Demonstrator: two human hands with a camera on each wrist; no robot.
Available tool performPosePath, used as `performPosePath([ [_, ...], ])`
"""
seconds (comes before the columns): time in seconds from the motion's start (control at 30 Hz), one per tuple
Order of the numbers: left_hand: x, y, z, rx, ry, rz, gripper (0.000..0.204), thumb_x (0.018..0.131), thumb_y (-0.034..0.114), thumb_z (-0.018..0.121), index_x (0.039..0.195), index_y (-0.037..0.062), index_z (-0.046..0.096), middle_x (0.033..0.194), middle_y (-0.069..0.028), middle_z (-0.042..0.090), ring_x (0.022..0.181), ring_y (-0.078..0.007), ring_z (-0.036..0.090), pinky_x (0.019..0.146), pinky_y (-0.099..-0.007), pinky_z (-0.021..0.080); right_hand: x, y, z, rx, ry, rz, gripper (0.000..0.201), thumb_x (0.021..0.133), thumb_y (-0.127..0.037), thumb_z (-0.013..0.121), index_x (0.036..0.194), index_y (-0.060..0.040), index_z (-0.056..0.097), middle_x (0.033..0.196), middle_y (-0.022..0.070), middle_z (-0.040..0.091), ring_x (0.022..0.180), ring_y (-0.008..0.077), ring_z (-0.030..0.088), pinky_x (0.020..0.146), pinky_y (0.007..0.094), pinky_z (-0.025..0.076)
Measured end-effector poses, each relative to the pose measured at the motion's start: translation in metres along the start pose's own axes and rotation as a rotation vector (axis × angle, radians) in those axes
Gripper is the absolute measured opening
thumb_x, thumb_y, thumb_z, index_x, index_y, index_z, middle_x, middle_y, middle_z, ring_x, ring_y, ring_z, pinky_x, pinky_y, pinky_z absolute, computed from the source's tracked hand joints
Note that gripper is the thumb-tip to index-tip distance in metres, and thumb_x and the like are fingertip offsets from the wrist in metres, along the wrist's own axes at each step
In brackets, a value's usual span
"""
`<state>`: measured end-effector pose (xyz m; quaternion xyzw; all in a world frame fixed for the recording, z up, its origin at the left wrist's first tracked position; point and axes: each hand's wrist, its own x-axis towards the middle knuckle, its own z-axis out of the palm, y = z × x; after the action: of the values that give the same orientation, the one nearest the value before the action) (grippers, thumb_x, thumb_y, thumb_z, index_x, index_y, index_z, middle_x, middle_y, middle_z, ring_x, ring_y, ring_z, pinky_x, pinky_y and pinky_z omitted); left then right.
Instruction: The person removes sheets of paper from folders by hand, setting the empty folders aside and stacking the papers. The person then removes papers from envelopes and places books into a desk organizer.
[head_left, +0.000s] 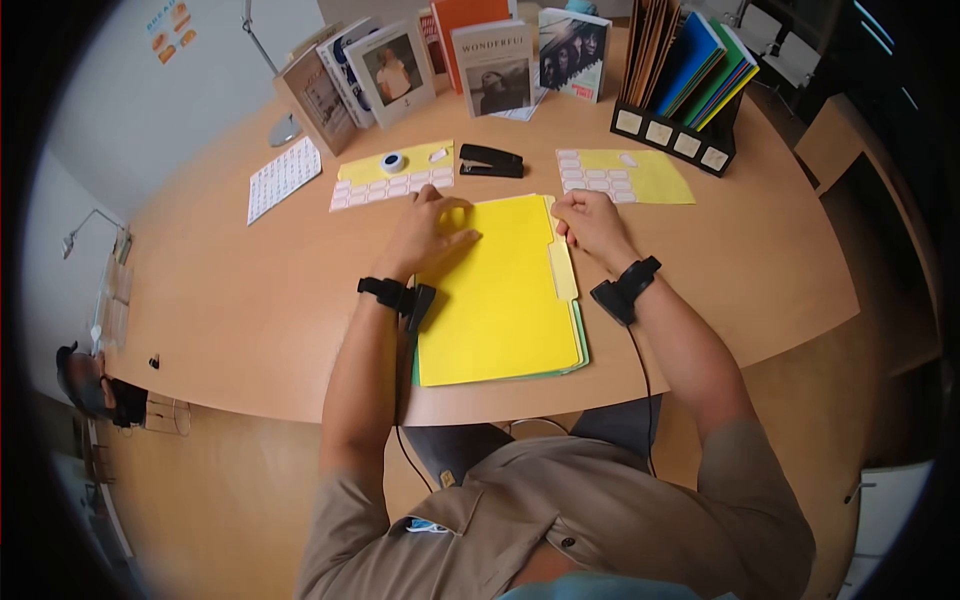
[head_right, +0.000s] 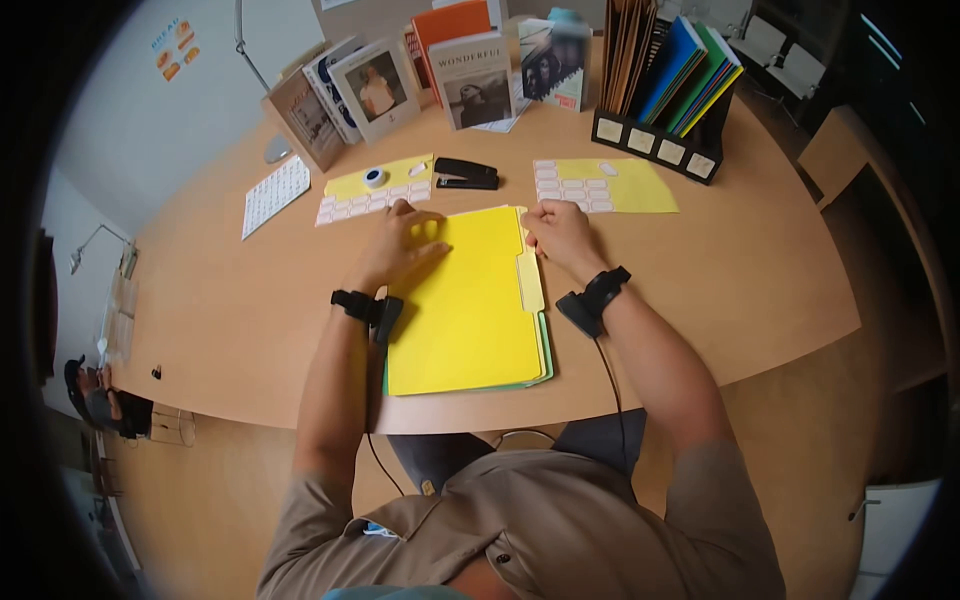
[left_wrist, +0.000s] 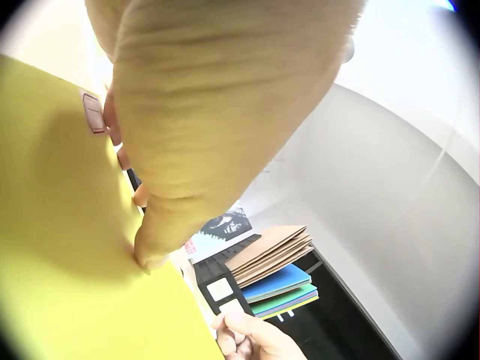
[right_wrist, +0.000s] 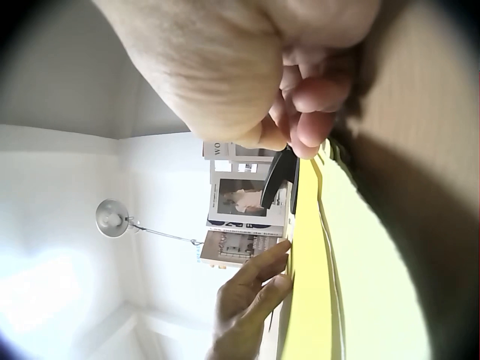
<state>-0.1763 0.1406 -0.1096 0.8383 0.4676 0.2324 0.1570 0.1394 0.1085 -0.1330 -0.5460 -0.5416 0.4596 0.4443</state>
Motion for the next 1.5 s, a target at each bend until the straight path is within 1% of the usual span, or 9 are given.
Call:
performPosePath([
  [0.27, -0.001, -0.002, -0.011, 0.13, -0.013, -0.097, 0.049, 0.085, 0.032, 0.088, 0.129, 0.011, 0.076, 0.128, -0.0219, 0.059, 0.124, -0.0425, 0.057, 0.11, -0.048, 0.051, 0.005, 0.016, -0.002, -0.06, 0.015, -0.038, 0.021, 0.097, -0.018, 0.074, 0.098, 0.0027, 0.072, 0.076, 0.0059, 0.074, 0.063, 0.0116, 0.067, 0.057, 0.0277, 0.052],
  [0.43, -0.006, 0.001, -0.014, 0.098, -0.026, -0.075, 0.047, 0.084, 0.027, 0.089, 0.126, 0.0094, 0.076, 0.127, -0.0238, 0.059, 0.123, -0.0441, 0.058, 0.109, -0.0484, 0.051, -0.003, 0.001, 0.003, -0.335, 0.067, -0.153, 0.025, 0.09, -0.017, 0.085, 0.102, 0.0002, 0.072, 0.074, 0.0003, 0.068, 0.064, 0.0085, 0.059, 0.061, 0.0278, 0.048],
  [0.57, -0.006, 0.006, -0.015, 0.048, -0.056, -0.087, 0.043, 0.085, 0.024, 0.09, 0.122, 0.0092, 0.075, 0.122, -0.0194, 0.059, 0.119, -0.0381, 0.056, 0.105, -0.043, 0.051, -0.012, -0.014, 0.004, -0.427, 0.056, -0.115, 0.039, 0.083, -0.024, 0.093, 0.109, -0.0006, 0.075, 0.079, 0.0072, 0.074, 0.074, 0.0184, 0.072, 0.07, 0.0342, 0.056],
  [0.73, -0.005, 0.001, -0.006, 0.03, -0.056, -0.055, 0.044, 0.084, 0.025, 0.091, 0.122, 0.0105, 0.072, 0.118, -0.0165, 0.057, 0.114, -0.034, 0.055, 0.102, -0.0405, 0.05, -0.014, -0.013, 0.005, -0.416, 0.06, -0.123, 0.041, 0.084, -0.023, 0.092, 0.113, -0.0001, 0.075, 0.081, 0.008, 0.075, 0.075, 0.0202, 0.072, 0.071, 0.0358, 0.056],
  [1.0, -0.011, 0.015, -0.007, -0.046, -0.08, -0.077, 0.08, 0.07, 0.042, 0.1, 0.131, 0.0072, 0.062, 0.131, -0.0189, 0.052, 0.125, -0.0367, 0.051, 0.107, -0.0444, 0.05, -0.014, -0.01, 0.004, -0.448, 0.087, -0.175, 0.028, 0.089, -0.015, 0.081, 0.114, -0.0016, 0.077, 0.081, 0.0034, 0.069, 0.073, 0.0145, 0.065, 0.069, 0.0312, 0.054],
  [1.17, -0.008, 0.005, 0.001, -0.109, -0.076, -0.104, 0.075, 0.071, 0.039, 0.1, 0.127, 0.0068, 0.062, 0.128, -0.0172, 0.052, 0.125, -0.0345, 0.049, 0.107, -0.0429, 0.048, -0.018, -0.017, 0.003, -0.45, 0.061, -0.126, 0.029, 0.09, -0.013, 0.079, 0.116, -0.0017, 0.078, 0.082, 0.0032, 0.069, 0.074, 0.0137, 0.064, 0.069, 0.0304, 0.053],
  [1.23, -0.009, 0.003, 0.003, -0.132, -0.045, -0.104, 0.074, 0.073, 0.038, 0.1, 0.128, 0.007, 0.063, 0.117, -0.0103, 0.051, 0.117, -0.0265, 0.048, 0.106, -0.0375, 0.046, -0.015, -0.009, 0.003, -0.399, 0.034, -0.176, 0.027, 0.091, -0.01, 0.077, 0.116, -0.0003, 0.077, 0.082, 0.0035, 0.069, 0.074, 0.0133, 0.064, 0.07, 0.0299, 0.053],
  [1.33, -0.01, 0.004, 0.004, -0.143, -0.035, -0.069, 0.072, 0.073, 0.036, 0.1, 0.128, 0.0086, 0.063, 0.116, -0.0099, 0.051, 0.117, -0.0265, 0.047, 0.108, -0.0384, 0.044, -0.007, 0.005, 0.003, -0.369, 0.048, -0.281, 0.028, 0.089, -0.006, 0.073, 0.115, 0.0008, 0.077, 0.085, 0.0113, 0.076, 0.075, 0.0215, 0.07, 0.071, 0.0349, 0.056],
  [1.5, -0.01, 0.005, 0.005, -0.072, -0.046, -0.08, 0.07, 0.074, 0.035, 0.1, 0.129, 0.012, 0.063, 0.117, -0.0107, 0.05, 0.117, -0.0284, 0.046, 0.11, -0.0421, 0.042, -0.008, 0.001, 0.003, -0.404, 0.053, -0.234, 0.026, 0.09, -0.006, 0.073, 0.115, 0.0008, 0.078, 0.086, 0.0107, 0.076, 0.075, 0.0216, 0.07, 0.072, 0.0352, 0.056],
])
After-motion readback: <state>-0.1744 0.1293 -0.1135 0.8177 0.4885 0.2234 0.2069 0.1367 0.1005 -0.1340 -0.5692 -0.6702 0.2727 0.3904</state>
